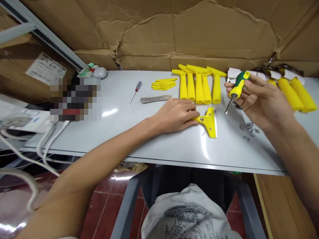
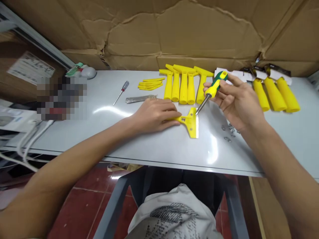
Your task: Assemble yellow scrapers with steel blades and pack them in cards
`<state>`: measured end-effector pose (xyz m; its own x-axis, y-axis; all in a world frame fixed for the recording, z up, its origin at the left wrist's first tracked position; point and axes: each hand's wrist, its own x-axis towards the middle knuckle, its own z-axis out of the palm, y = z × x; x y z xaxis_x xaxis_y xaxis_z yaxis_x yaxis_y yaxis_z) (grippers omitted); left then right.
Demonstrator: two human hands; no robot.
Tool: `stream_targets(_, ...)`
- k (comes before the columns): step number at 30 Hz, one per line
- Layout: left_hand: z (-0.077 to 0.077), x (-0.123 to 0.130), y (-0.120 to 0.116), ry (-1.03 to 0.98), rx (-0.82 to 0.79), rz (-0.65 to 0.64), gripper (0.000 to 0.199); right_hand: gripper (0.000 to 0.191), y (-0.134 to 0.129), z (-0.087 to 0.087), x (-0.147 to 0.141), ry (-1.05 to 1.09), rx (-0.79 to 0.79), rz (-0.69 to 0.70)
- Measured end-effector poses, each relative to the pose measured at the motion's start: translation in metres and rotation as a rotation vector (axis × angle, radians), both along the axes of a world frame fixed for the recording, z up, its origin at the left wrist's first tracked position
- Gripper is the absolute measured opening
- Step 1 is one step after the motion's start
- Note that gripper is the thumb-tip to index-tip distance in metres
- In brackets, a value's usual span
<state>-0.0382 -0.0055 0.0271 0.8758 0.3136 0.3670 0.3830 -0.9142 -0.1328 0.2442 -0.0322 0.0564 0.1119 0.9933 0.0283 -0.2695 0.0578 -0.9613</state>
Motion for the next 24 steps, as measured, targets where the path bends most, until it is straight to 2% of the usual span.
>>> stream_targets(6, -0.008, 0.002, 0.0, -0.046, 0.067, -0.005, 0.042, 0.025, 0.002, 0.001, 0.0, -0.03, -0.041, 0.023)
stream_targets(11, -0.005, 0.004, -0.001, -0.039, 0.07, 0.006, 0.045, 0.049, 0.003, -0.005, 0.011, -0.092, -0.099, 0.073)
stream_targets(16, -0.006, 0.005, -0.001, 0.027, 0.023, 0.021, 0.048, 0.059, 0.009, -0.015, 0.013, -0.107, -0.008, 0.055)
stream_targets(20, -0.006, 0.003, -0.002, 0.018, 0.048, 0.02, 0.044, 0.064, 0.004, -0.011, 0.005, -0.097, 0.072, -0.003)
stream_targets(24, -0.005, 0.003, -0.002, 0.004, 0.038, 0.014, 0.036, 0.068, 0.0, -0.009, 0.003, -0.239, 0.144, 0.01)
